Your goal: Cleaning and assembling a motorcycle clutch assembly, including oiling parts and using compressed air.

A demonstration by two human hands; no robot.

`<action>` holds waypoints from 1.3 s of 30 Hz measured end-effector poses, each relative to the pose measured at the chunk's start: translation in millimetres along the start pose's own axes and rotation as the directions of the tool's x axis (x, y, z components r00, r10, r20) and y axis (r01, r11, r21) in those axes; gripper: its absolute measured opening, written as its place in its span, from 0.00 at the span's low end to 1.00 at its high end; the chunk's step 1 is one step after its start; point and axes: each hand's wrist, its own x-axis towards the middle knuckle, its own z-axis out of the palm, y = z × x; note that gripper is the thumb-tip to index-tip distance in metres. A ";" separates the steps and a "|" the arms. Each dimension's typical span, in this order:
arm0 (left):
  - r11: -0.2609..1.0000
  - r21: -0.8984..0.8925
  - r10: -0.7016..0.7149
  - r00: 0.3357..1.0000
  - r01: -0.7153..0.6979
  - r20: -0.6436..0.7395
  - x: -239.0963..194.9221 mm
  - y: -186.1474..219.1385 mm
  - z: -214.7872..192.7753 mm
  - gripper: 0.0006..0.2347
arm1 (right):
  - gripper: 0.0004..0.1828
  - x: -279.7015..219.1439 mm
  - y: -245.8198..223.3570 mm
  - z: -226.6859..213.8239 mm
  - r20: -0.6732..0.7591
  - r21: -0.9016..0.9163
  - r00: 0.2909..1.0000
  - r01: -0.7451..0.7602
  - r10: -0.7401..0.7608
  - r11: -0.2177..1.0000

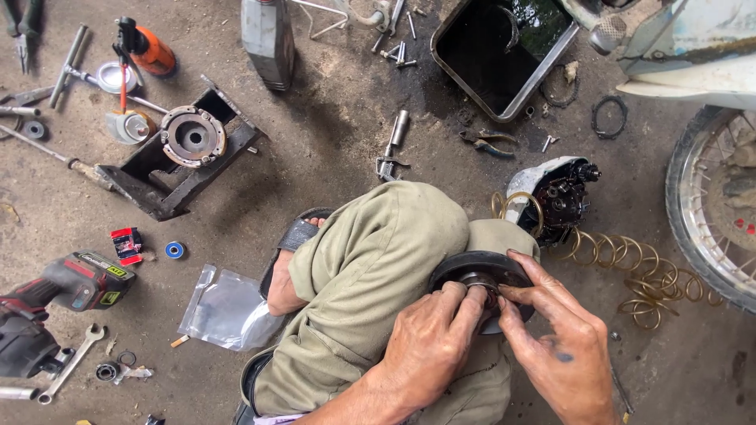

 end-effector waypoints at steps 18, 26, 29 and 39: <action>0.973 0.206 0.101 0.995 -0.103 0.023 7.6 2.1 -0.5 0.06 | 0.06 0.7 9.6 8.1 -0.052 -0.015 0.993 0.103 -0.104 0.995; 0.947 0.307 0.062 0.991 -0.094 0.115 -10.2 7.2 12.8 0.16 | 0.06 -2.0 11.3 8.1 -0.058 0.007 0.996 0.064 -0.064 0.998; 0.975 0.186 0.087 0.982 -0.118 0.167 -6.2 1.7 12.5 0.14 | 0.05 -4.0 15.1 11.1 -0.087 -0.011 0.991 0.098 -0.098 0.995; 0.904 0.245 0.362 0.932 -0.350 -0.005 0.3 -24.8 21.6 0.03 | 0.05 -6.5 17.7 14.1 -0.121 -0.091 0.979 0.153 -0.163 0.984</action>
